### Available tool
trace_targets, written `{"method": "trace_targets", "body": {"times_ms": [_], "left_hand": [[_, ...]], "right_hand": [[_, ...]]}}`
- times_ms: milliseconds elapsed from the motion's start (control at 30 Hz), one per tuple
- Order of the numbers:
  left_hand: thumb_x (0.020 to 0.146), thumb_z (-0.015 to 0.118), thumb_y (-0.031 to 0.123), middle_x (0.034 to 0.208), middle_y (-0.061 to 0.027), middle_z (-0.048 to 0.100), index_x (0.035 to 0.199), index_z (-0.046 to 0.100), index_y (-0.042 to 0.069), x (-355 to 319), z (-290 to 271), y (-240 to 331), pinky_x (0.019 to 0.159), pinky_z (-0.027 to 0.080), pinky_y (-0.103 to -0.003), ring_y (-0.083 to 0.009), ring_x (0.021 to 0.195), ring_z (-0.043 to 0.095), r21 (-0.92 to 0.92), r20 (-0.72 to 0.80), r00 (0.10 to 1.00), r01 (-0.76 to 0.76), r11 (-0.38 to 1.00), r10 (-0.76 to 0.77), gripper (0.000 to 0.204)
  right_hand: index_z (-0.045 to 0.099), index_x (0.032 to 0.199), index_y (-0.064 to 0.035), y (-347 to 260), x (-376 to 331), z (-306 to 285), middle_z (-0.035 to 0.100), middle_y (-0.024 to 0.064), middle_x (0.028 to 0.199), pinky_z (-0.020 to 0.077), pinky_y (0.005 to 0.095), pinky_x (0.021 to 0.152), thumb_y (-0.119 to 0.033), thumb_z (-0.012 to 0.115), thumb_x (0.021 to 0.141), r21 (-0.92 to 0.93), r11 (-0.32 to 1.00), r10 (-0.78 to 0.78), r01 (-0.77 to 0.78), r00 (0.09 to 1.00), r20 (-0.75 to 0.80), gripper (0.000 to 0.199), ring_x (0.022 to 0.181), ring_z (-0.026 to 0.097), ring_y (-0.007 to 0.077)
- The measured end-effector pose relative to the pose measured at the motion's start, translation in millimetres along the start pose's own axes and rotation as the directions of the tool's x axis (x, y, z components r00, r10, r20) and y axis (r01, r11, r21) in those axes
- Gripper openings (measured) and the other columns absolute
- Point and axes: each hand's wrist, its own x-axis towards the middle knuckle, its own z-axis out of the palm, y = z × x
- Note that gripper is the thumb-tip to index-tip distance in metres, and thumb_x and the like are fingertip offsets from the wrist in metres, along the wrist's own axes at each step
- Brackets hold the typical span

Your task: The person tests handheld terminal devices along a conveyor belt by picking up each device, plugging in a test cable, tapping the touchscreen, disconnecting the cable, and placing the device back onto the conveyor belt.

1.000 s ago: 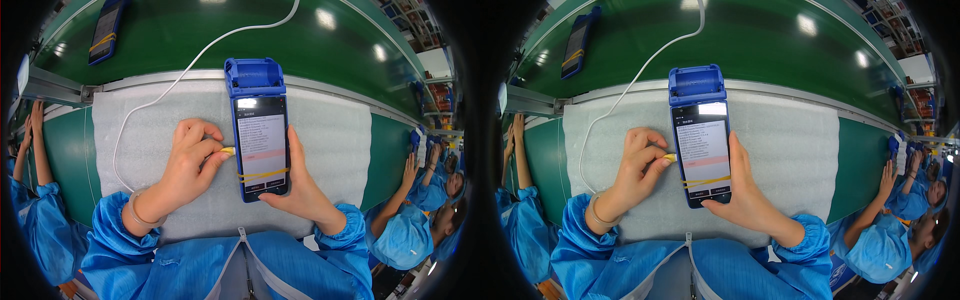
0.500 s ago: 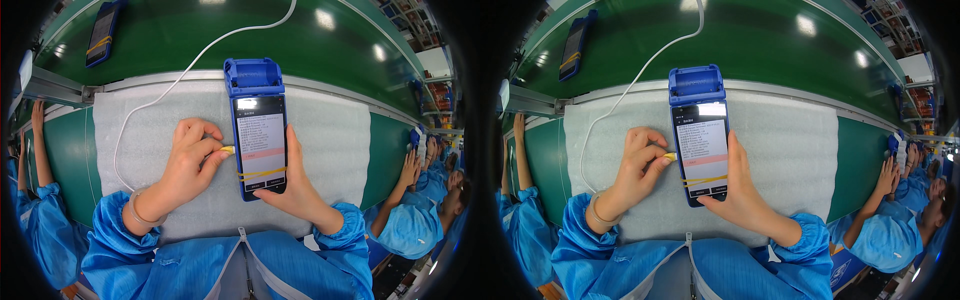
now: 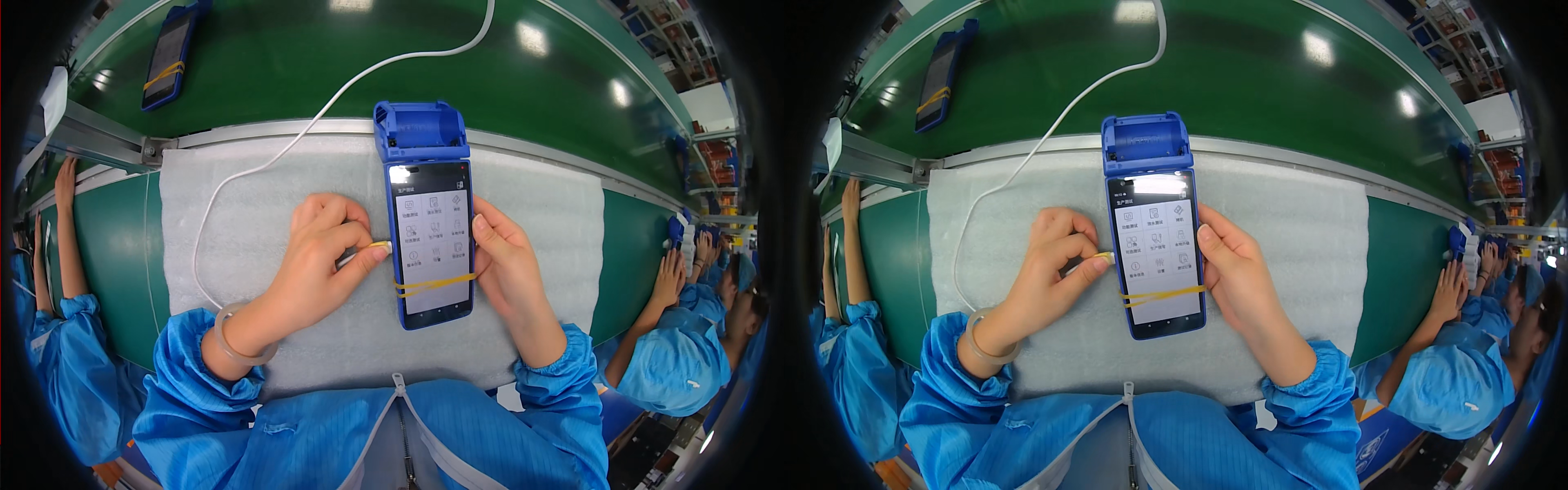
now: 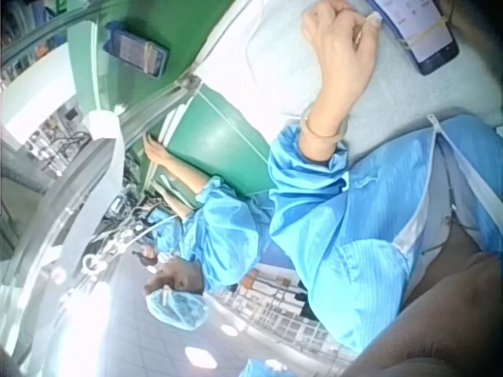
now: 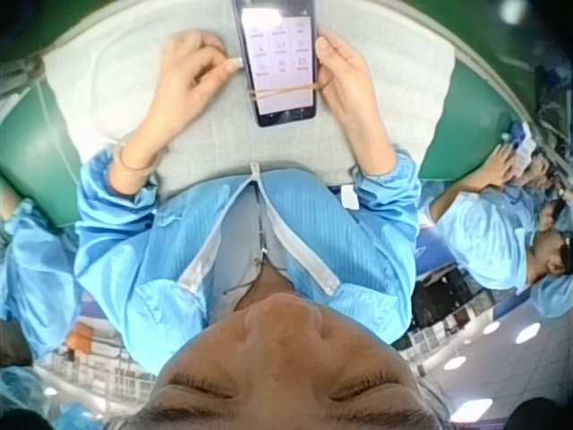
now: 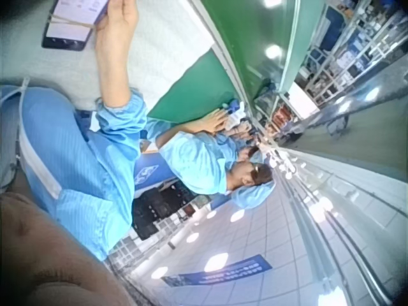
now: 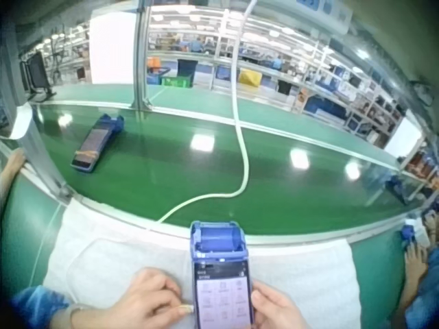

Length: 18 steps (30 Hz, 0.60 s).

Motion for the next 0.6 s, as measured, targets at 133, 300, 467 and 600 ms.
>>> {"method": "trace_targets", "body": {"times_ms": [133,300,467,600], "left_hand": [[0.077,0.061,0.014,0.084,-0.0045,0.052,0.068,0.054,0.005,-0.7,-1.9,-1.4,0.081,0.031,-0.033,-0.0226,0.088,0.042,-0.087,0.023,0.999,0.033,0.996,-0.031,0.014],[0.078,0.059,0.013,0.083,-0.0048,0.053,0.068,0.053,0.006,3.0,-11.7,-6.8,0.083,0.029,-0.034,-0.0213,0.087,0.043,-0.457,0.095,0.968,0.248,0.854,-0.231,0.014],[0.076,0.062,0.013,0.083,-0.0037,0.055,0.065,0.050,0.007,-0.2,-1.2,-13.1,0.083,0.029,-0.034,-0.0208,0.085,0.045,-0.149,-0.007,0.999,-0.047,0.988,0.046,0.017],[0.074,0.064,0.016,0.080,-0.0019,0.056,0.062,0.051,0.009,-3.1,1.7,-14.3,0.081,0.028,-0.035,-0.0203,0.085,0.046,-0.063,-0.059,0.994,-0.094,0.994,0.091,0.020]], "right_hand": [[0.035,0.126,0.0044,1.3,0.4,-5.8,0.051,0.0129,0.116,0.0436,0.0315,0.088,-0.019,0.043,0.091,-0.015,1.000,-0.011,0.011,1.000,0.005,0.043,0.104,0.053,0.0198],[0.036,0.126,0.0038,-3.1,2.6,-15.5,0.053,0.0111,0.114,0.0444,0.0295,0.086,-0.017,0.040,0.091,0.013,0.996,-0.084,0.085,0.994,-0.076,0.040,0.101,0.054,0.0169],[0.038,0.125,0.0033,-22.8,21.2,-7.4,0.053,0.0106,0.113,0.0435,0.0302,0.086,-0.015,0.037,0.092,0.043,0.996,-0.075,0.079,0.993,-0.092,0.037,0.101,0.053,0.0165],[0.039,0.123,0.0026,-51.5,87.6,34.6,0.052,0.0099,0.114,0.0410,0.0306,0.089,-0.012,0.038,0.091,-0.110,0.978,-0.178,0.178,0.984,0.009,0.036,0.104,0.051,0.0168]]}}
